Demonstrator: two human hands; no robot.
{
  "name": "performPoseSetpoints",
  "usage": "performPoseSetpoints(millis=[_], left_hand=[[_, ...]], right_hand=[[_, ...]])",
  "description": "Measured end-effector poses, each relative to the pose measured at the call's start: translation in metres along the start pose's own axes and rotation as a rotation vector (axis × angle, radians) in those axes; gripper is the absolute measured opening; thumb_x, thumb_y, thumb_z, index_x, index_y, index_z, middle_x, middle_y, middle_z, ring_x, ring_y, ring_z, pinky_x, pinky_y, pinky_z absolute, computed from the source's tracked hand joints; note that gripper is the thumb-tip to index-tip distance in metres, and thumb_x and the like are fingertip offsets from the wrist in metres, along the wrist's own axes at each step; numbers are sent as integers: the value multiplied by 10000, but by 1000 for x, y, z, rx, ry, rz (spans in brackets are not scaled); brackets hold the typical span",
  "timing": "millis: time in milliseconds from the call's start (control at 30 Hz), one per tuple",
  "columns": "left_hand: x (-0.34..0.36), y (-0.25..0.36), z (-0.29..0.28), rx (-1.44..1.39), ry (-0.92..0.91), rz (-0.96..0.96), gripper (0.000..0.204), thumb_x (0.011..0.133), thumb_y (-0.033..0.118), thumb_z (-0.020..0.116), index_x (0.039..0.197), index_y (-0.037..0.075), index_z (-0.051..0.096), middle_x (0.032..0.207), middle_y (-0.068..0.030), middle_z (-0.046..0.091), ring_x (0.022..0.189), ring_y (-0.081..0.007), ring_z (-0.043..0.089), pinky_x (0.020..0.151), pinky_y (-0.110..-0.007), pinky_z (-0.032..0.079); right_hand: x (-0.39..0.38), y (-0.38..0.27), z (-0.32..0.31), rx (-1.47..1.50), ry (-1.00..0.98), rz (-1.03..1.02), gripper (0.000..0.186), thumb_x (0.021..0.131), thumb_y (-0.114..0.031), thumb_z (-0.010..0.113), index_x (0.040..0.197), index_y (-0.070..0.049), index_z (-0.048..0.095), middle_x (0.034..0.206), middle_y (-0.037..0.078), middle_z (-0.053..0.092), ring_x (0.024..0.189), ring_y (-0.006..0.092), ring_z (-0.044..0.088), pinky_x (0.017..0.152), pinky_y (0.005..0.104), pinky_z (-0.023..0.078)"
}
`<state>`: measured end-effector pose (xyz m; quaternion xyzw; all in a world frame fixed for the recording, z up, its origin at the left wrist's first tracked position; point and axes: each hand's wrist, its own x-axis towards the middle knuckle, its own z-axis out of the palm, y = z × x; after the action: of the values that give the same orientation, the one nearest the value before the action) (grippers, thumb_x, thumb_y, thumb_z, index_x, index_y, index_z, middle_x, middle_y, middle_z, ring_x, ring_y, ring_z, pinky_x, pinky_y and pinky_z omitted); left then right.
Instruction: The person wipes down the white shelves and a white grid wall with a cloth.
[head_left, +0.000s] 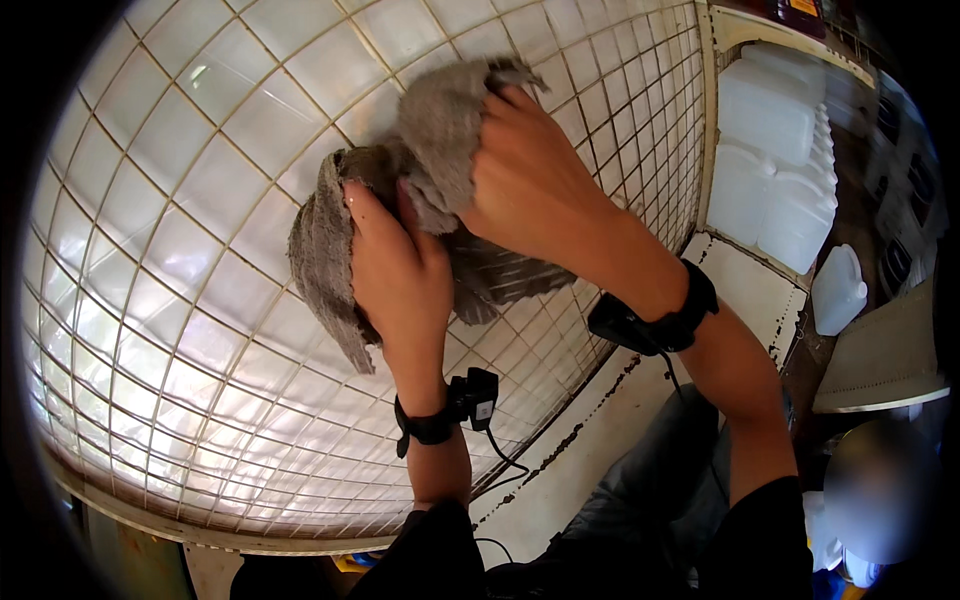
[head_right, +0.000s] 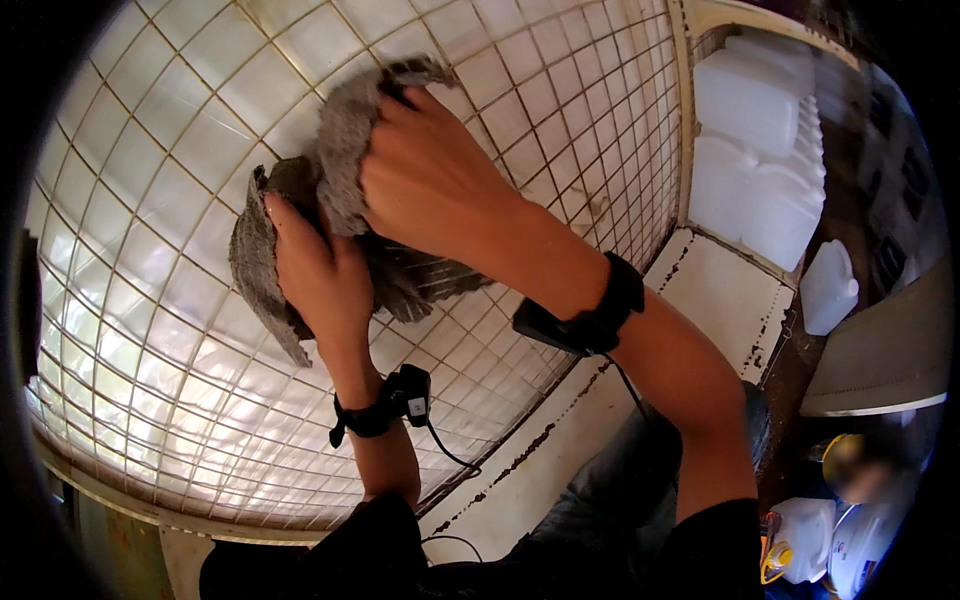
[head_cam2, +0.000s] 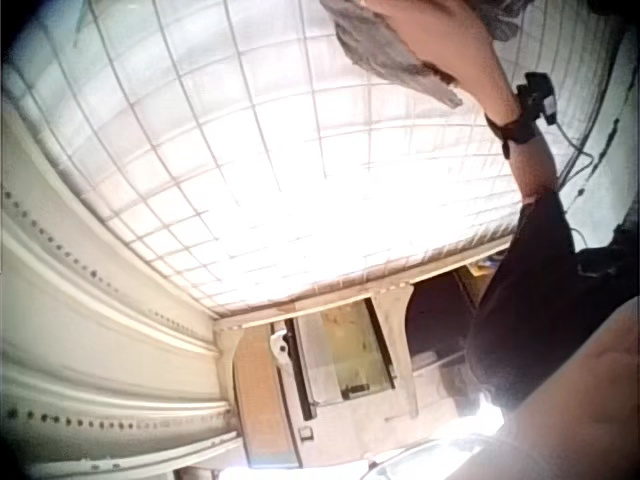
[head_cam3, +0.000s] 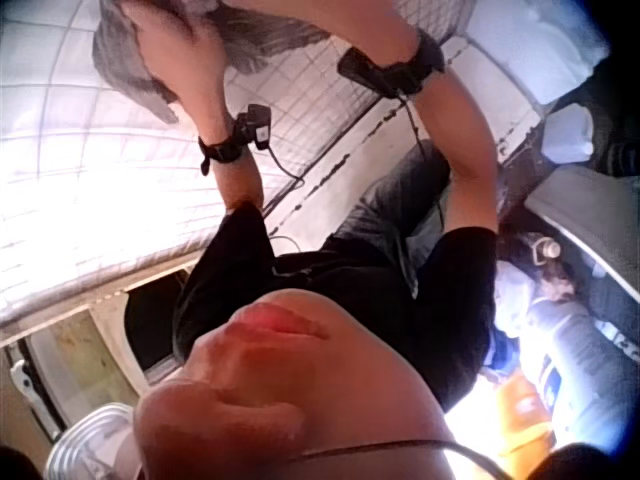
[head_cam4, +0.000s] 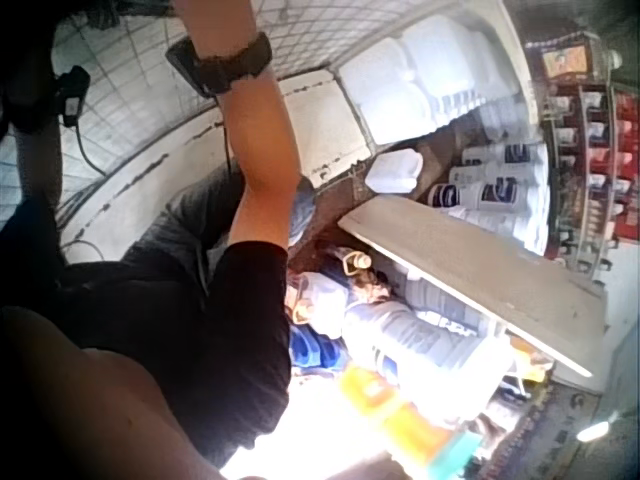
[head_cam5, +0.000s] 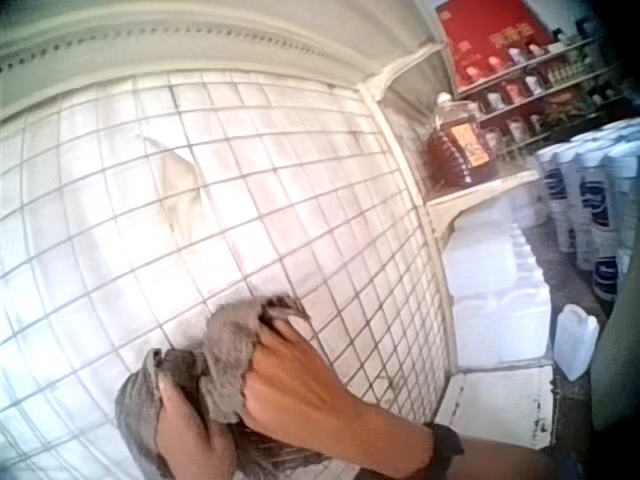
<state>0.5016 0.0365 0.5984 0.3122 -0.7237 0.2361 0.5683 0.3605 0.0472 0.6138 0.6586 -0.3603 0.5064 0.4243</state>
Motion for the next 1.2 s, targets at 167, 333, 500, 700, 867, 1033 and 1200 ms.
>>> performPoseSetpoints(millis=[167,333,500,700,867,1033,1200], left_hand=[[-1,-1,-3,-1,-175,-166,483,852,113,493,1284,-45,346,932,-287,586,824,-466,560,683,-511,439],[-3,-1,0,0,-63,-50,241,939,194,468,1061,-10,426,854,-276,590,779,-470,554,638,-506,432],[3,1,-4,-19,-103,-108,230,948,206,479,1024,-5,432,812,-261,592,731,-461,560,591,-501,419],[9,10,-15,-40,-99,-48,171,930,162,499,940,-9,484,756,-248,576,668,-452,536,557,-488,399],[42,27,-45,34,-198,-159,156,896,86,500,794,-30,521,769,-242,551,677,-421,523,589,-471,383],[38,22,-35,129,-125,30,133,870,46,494,765,-35,513,772,-227,548,667,-429,521,573,-470,383],[41,20,-41,188,-167,15,114,852,25,494,756,-34,512,783,-215,552,673,-428,523,577,-473,383]], right_hand=[[1,1,-4,1,-53,-5,92,632,-97,623,587,-17,624,671,94,618,775,253,570,792,356,403],[14,6,-3,14,-32,5,105,626,-104,640,579,-11,628,674,101,617,780,256,575,778,355,414],[-8,-3,-1,77,-35,77,112,611,-108,657,636,-2,628,730,121,617,812,266,594,769,373,435],[-4,1,-3,167,-12,160,121,612,-80,646,689,11,624,745,131,621,827,272,596,761,382,448],[-6,-4,-5,173,5,179,131,614,-78,640,710,10,627,753,124,625,843,266,597,775,381,451],[-12,-3,-4,122,65,180,126,617,-91,641,697,5,633,755,117,624,867,259,587,778,376,452],[-12,-6,-4,113,9,182,113,617,-96,644,662,7,634,755,122,617,862,264,579,780,377,450]])
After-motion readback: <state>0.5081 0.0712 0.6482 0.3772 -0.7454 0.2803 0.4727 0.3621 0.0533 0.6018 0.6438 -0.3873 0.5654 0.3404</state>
